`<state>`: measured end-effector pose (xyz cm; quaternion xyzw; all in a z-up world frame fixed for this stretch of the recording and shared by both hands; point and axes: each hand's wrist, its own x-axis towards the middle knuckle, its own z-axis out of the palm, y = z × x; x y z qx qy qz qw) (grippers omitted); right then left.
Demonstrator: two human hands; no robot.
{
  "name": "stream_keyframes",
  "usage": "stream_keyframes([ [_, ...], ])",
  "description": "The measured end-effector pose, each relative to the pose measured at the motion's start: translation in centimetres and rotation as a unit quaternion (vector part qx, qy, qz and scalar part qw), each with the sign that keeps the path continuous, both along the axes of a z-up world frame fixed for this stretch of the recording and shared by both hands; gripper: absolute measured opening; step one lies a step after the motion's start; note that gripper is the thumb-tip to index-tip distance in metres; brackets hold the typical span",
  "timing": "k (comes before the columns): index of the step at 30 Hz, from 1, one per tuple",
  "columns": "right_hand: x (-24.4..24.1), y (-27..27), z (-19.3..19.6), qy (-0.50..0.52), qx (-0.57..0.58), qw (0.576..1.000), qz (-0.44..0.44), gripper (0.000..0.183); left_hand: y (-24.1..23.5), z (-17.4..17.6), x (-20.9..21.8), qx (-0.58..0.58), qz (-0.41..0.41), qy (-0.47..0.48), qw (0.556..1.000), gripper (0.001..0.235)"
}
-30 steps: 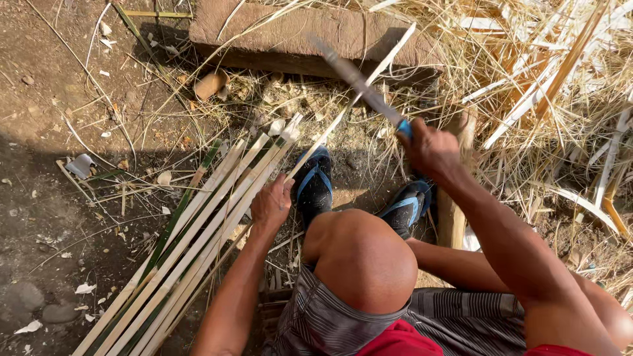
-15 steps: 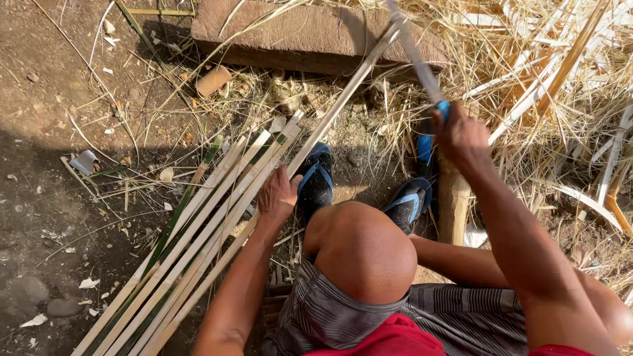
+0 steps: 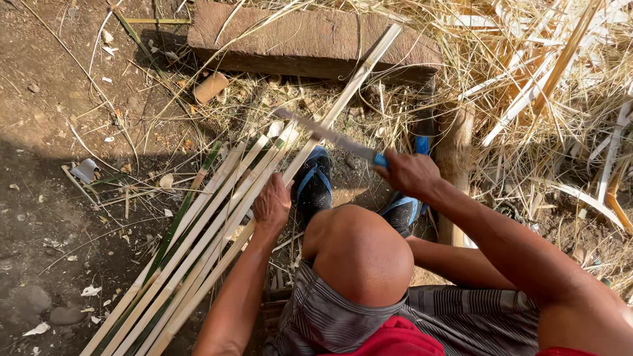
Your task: The person sits on the ground and uses a machete to shave and smooth long bamboo strips, repeatedly drawing the blade along the strips to remove the outer layer. The person then gathers the finished strips and secures them with a rubber band.
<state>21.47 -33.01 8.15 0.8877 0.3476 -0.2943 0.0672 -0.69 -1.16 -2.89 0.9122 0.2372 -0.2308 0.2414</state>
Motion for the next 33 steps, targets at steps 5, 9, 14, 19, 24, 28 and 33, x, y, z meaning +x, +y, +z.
stream_keyframes([
  [5,2.8,-2.1,1.4,-0.134,0.039,0.977,-0.163,0.056,-0.1,0.4,-1.3,0.008,0.005,-0.055,0.998,0.033],
  [9,-0.1,-1.6,-0.4,0.025,0.034,0.984,-0.171,0.049,-0.4,-0.5,-0.3,0.049,-0.048,-0.079,0.994,0.033],
  [14,2.8,-6.0,-1.7,-0.137,0.021,0.948,-0.288,0.047,0.8,-1.1,-3.8,0.012,-0.017,-0.091,0.996,0.037],
  [19,3.8,-6.0,-3.1,-0.291,0.209,0.926,-0.123,0.040,1.0,-0.7,-2.4,0.051,-0.033,-0.116,0.991,0.032],
  [24,-8.4,1.0,-5.9,-0.036,0.209,0.977,-0.020,0.045,0.3,-1.2,-0.1,-0.067,0.038,0.076,0.994,0.029],
  [28,-1.9,1.2,-2.9,0.041,-0.085,0.992,-0.077,0.043,0.7,-0.6,-1.0,-0.057,0.013,-0.008,0.998,0.033],
  [33,10.6,-4.0,0.9,-0.152,0.033,0.943,-0.294,0.054,1.9,0.1,-0.1,-0.117,0.002,-0.017,0.993,0.036],
])
